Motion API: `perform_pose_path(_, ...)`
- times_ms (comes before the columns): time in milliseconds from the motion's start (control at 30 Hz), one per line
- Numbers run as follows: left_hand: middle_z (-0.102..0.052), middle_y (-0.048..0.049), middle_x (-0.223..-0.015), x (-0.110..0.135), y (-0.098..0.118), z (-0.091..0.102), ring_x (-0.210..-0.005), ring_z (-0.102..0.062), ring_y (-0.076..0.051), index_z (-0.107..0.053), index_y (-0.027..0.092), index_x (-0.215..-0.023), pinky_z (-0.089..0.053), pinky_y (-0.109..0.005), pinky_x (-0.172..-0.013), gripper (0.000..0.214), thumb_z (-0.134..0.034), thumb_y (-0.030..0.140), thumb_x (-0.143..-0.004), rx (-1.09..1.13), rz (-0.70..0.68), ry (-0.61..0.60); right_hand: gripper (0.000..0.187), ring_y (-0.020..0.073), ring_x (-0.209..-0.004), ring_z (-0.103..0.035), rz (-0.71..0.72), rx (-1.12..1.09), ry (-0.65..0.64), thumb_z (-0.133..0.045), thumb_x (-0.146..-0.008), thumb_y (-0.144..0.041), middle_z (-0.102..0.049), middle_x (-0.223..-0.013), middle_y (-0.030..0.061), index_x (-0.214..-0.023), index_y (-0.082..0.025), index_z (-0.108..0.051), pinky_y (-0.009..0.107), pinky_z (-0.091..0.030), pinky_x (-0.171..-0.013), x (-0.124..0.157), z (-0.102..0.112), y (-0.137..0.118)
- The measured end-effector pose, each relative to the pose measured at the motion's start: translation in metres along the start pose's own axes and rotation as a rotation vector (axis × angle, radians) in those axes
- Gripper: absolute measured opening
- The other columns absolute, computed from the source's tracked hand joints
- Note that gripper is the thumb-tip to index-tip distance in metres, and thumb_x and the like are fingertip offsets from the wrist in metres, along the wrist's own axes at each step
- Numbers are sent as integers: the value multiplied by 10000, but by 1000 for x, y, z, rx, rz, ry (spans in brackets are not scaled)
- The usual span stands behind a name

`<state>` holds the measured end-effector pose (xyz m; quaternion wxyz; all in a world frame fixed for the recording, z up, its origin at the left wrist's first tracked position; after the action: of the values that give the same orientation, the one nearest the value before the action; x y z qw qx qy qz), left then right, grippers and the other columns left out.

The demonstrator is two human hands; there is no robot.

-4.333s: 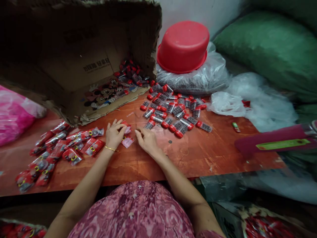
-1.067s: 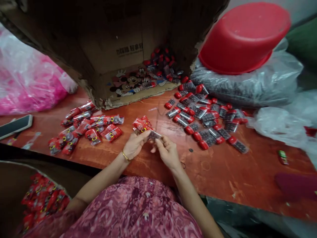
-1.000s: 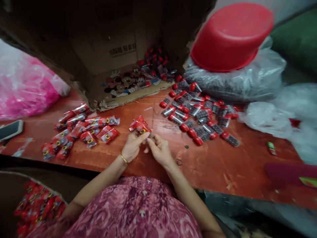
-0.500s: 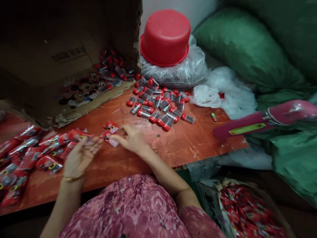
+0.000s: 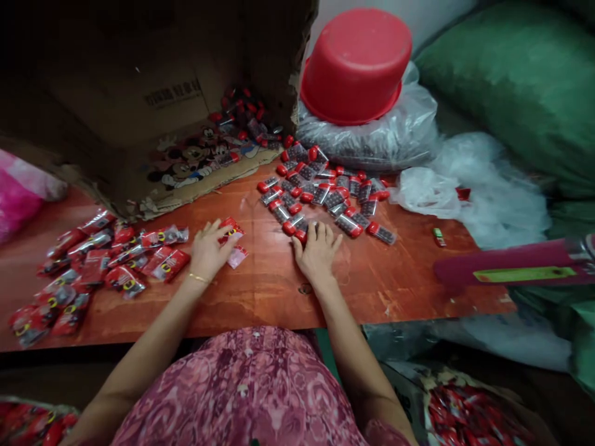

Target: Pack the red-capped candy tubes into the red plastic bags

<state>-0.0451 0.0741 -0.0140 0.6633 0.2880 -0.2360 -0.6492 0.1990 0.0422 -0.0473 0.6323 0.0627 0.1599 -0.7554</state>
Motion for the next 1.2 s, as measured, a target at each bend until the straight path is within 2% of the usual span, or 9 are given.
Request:
perform_pose_path(133,-517,-76,-1293,-15,-5,-15,-1270,-348,-334,-696,258,-957,-256,-522,-1017,249,-568,368,-772,-372,-64,-27,474,320,-1189,-371,34,-60,79,-373,-857,-444,-480,-1263,190,-1150,-106,-531,572,-224,-977,3,4,-4)
perform_pose_path(367,-565,-90,-1232,-13,-10,-6,-1240,-404,-307,-699,259,-937,-273,-515,-1015,236,-542,365,-795,-265,-29,21,291,240,-1004,-541,99,-455,182,-413,-854,-336,-635,-1046,119,-951,-164,-627,455,-348,-929,1,36,-18)
perform_pose_path(500,-559,-85,-1239,3,13,3,-1233,-421,-283,-691,274,-945,-266,-523,-1021,229,-564,368,-779,-105,-95,107,309,191,-819,-595,12,-1014,-68,-471,-816,-415,-670,-880,82,-904,-168,-634,330,-466,-756,-1,29,-63)
perform_pose_path(633,-534,-89,-1271,20,35,10,-1251,-400,-271,-681,245,-979,-238,-487,-1048,254,-588,330,-758,23,-178,127,347,146,-644,-566,-75,-1454,-363,-512,-759,-497,-637,-711,26,-767,-168,-623,270,-475,-618,-4,13,-105)
perform_pose_path(733,-593,-89,-1198,27,31,13,-1158,-496,-257,-650,207,-1037,-345,-407,-994,366,-626,376,-714,217,-61,132,334,109,-546,-483,-101,-1442,-265,-502,-778,-460,-539,-576,-11,-628,-168,-566,234,-411,-535,-8,18,-101)
perform_pose_path(833,-693,-63,-857,33,23,-5,-835,-625,-198,-685,159,-847,-490,-288,-715,363,-628,473,-675,578,199,-93,360,86,-496,-373,-108,-1305,-78,-474,-804,-407,-399,-507,-40,-525,-185,-430,223,-323,-491,-6,28,-86)
perform_pose_path(933,-659,-30,-675,40,26,-27,-635,-599,-132,-658,143,-709,-461,-213,-553,399,-698,512,-562,955,431,-260,357,88,-507,-353,-72,-1244,-17,-441,-821,-372,-369,-515,-42,-519,-194,-376,225,-299,-495,2,31,-82)
perform_pose_path(1033,-637,-13,-608,40,31,-38,-542,-563,-96,-639,133,-668,-455,-203,-537,413,-769,466,-461,1133,542,-230,339,88,-501,-356,-92,-1252,-66,-424,-825,-362,-373,-517,-43,-532,-194,-395,221,-296,-484,11,25,-83)
perform_pose_path(1200,-591,17,-502,33,23,-40,-459,-504,-77,-622,112,-560,-433,-201,-476,396,-788,439,-410,1005,471,-66,326,95,-535,-402,-119,-1209,-83,-422,-835,-343,-434,-549,-34,-555,-181,-462,217,-328,-523,9,18,-73)
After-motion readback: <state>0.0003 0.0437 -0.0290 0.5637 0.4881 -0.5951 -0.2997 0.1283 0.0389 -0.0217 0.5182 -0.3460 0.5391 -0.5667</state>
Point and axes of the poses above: each hand's wrist, its own x-axis away from the middle knuckle, its own z-axis out of the back of the hand, y = z × x, the point moved 6 cm from there along -x, towards the middle knuckle
